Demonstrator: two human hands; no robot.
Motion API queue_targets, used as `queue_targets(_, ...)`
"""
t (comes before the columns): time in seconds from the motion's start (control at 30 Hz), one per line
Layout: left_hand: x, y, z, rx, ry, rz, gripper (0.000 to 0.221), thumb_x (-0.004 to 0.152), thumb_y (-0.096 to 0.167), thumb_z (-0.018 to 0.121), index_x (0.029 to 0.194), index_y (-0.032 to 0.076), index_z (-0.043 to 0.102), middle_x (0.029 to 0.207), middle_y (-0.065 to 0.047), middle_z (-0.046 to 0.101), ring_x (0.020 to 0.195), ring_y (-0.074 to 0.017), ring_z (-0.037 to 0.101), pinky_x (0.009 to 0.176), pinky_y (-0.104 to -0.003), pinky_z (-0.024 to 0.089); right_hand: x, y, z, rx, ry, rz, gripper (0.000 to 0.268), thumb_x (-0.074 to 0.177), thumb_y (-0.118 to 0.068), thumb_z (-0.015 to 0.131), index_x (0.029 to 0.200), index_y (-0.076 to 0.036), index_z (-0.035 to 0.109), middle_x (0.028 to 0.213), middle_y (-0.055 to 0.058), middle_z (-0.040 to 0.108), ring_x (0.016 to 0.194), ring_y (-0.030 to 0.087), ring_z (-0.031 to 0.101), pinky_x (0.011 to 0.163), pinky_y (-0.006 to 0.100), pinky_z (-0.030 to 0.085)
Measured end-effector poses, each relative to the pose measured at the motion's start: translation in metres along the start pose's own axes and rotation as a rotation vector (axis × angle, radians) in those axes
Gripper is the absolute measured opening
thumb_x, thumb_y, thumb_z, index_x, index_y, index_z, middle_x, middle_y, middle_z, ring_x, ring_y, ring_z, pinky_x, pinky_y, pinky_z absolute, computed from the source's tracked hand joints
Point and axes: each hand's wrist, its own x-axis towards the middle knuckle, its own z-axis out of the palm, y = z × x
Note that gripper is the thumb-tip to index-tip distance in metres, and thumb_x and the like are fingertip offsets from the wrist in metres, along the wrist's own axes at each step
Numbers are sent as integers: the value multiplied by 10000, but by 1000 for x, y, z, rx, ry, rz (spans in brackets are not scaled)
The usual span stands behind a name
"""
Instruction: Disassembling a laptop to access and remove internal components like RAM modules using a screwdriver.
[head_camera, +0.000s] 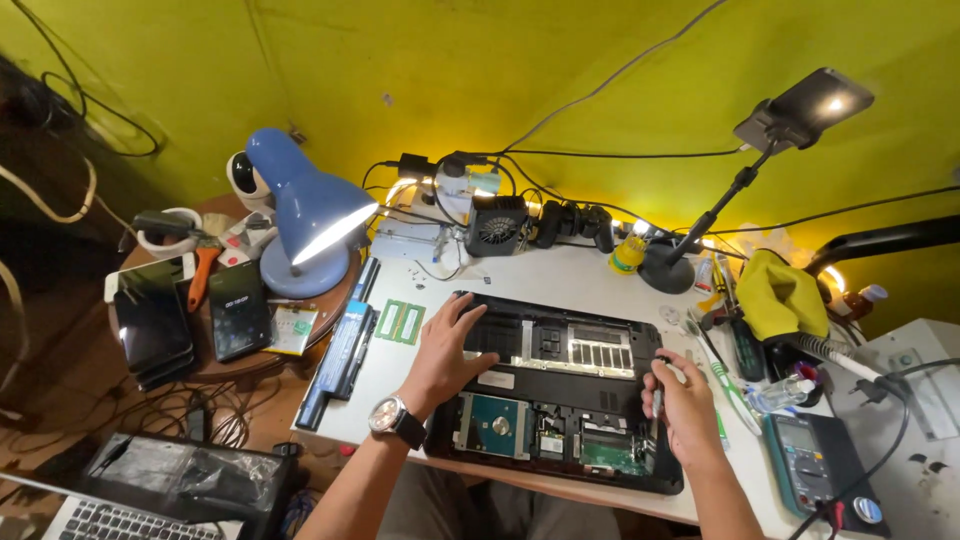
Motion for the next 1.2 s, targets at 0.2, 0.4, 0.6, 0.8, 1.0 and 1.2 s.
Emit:
queue_targets(0.2,18,12,-10,-77,-74,-152,702,896,260,780,1494,71,466,1598,-179,350,1499,-367,298,1200,-532,317,24,-13,-38,-914,117,-173,378,1021,-298,490,1327,-163,665,1015,123,777,529,255,550,605,399,453)
queue_targets(0.4,15,-4,0,-26,150,-260,430,960,256,642,1338,54,610,1321,-144,570,1239,-298,538,1006,-402,515,73,45,-62,-1221,192,-222,296,1046,-339,540,1255,-196,693,1216,119,639,734,242,720,644,376,593)
queue_targets(0.6,27,-18,13,-1,253,-284,248,988,224,603,1165,84,705,1089,-112,687,983,-251,630,785,-344,544,78,42,-55,-1175,204,-319,403,1033,-375,524,1366,-187,649,1333,108,552,1087,276,693,846,427,634)
queue_targets(0.8,43,8,9,3,199,-423,281,986,329,573,1117,156,751,1064,-60,722,933,-226,652,754,-351,523,110,52,-27,-1052,-12,-370,480,997,-496,535,1353,-201,663,1311,61,621,1130,268,681,1009,465,587)
queue_targets(1.0,86,18,2,-88,254,-398,256,959,270,602,1055,111,778,1063,-116,747,794,-244,714,747,-356,558,116,22,0,-935,24,-288,311,962,-375,669,1144,-140,761,1078,58,733,969,226,727,841,362,605)
queue_targets(1.2,141,20,13,-296,297,-520,174,887,187,602,911,115,758,894,-60,796,789,-214,697,663,-358,505,162,-4,10,-913,125,-314,364,966,-371,661,1168,-90,774,1079,74,803,987,233,763,832,371,608)
